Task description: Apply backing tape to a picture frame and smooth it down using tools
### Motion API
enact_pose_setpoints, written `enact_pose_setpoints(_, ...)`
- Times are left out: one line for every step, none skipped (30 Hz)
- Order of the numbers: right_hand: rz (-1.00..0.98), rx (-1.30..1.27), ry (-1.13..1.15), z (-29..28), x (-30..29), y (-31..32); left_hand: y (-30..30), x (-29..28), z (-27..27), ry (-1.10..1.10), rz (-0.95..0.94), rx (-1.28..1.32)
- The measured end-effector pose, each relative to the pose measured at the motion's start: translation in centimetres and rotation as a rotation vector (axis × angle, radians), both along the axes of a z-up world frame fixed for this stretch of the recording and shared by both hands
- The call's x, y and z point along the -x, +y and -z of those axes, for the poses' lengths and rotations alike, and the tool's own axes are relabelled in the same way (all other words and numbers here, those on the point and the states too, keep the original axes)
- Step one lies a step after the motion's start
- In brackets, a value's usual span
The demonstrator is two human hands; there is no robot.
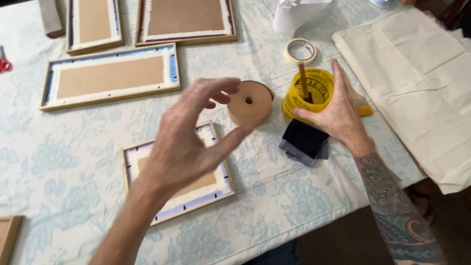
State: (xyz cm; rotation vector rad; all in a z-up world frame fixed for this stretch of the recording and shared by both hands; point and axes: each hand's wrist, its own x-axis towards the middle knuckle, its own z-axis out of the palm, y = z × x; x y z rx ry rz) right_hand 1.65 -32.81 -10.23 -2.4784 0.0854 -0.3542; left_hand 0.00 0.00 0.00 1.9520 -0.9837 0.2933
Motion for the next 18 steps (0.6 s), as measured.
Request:
enact_pose_setpoints(0.013, -0.004, -0.001, 0.4, -0.4, -0.4, -0.4, -1.1, 1.2, -0.001, 0.013, -0.004)
enact_pose_setpoints(-0.008, -0.005, -0.033, 0.8, -0.8, -0.8, -0.8, -2.2, 2.5, 0.032, -0.010, -0.051)
enact_pose_setpoints(-0.023, -0.006, -0.065, 1.2, -1.1, -1.2, -1.3, -3.3, 3.7, 0.063, -0.026, -0.099)
enact_pose_setpoints(-0.003, -0.010, -0.068, 1.1, -1.5, -1.2, -1.6, -4.5, 4.8, 0.060, -0.007, -0.105)
enact_pose_setpoints(-0.008, -0.018, -0.070, 1.0, -1.8, -1.4, -2.0, -5.4, 6.1, 0.064, -0.005, -0.177)
enact_pose_setpoints(-0.012, -0.026, -0.073, 0.8, -2.0, -1.5, -2.4, -6.4, 7.4, 0.066, -0.004, -0.250)
enact_pose_setpoints(0.000, -0.024, -0.069, 1.0, -2.5, -1.9, -3.0, -7.2, 8.0, 0.068, 0.009, -0.249)
enact_pose_setpoints(-0.010, -0.009, -0.046, 1.2, -2.9, -2.2, -3.6, -8.0, 8.6, 0.160, -0.009, -0.399)
enact_pose_setpoints(-0.029, 0.004, -0.023, 1.3, -3.5, -2.3, -3.9, -8.7, 9.2, 0.252, -0.035, -0.552)
enact_pose_setpoints(-0.025, 0.002, -0.019, 1.8, -3.7, -2.8, -4.6, -9.4, 9.9, 0.255, -0.031, -0.554)
enact_pose_setpoints(-0.031, 0.022, -0.039, 2.2, -4.2, -3.2, -5.2, -10.3, 10.5, 0.263, -0.050, -0.612)
enact_pose_setpoints(-0.037, 0.042, -0.059, 2.6, -4.6, -3.6, -5.7, -11.1, 11.1, 0.271, -0.069, -0.669)
enact_pose_setpoints(-0.041, 0.044, -0.054, 1.2, -3.8, -2.8, -6.4, -11.5, 11.2, 0.277, -0.071, -0.667)
enact_pose_setpoints(0.026, 0.011, 0.041, -0.2, -3.0, -1.9, -6.9, -11.9, 11.3, 0.307, -0.065, -0.702)
enact_pose_setpoints(0.088, -0.020, 0.133, -1.8, -2.5, -1.0, -7.3, -12.5, 11.3, 0.334, -0.064, -0.735)
enact_pose_setpoints(0.080, -0.015, 0.134, -1.6, -0.7, -0.7, -8.0, -12.7, 11.6, 0.338, -0.071, -0.730)
enact_pose_setpoints(0.019, 0.036, -0.170, -1.4, 1.1, -0.3, -8.4, -12.9, 11.8, 0.330, -0.078, -0.769)
enact_pose_setpoints(-0.044, 0.083, -0.474, -1.1, 2.8, 0.0, -8.9, -13.1, 11.9, 0.322, -0.084, -0.808)
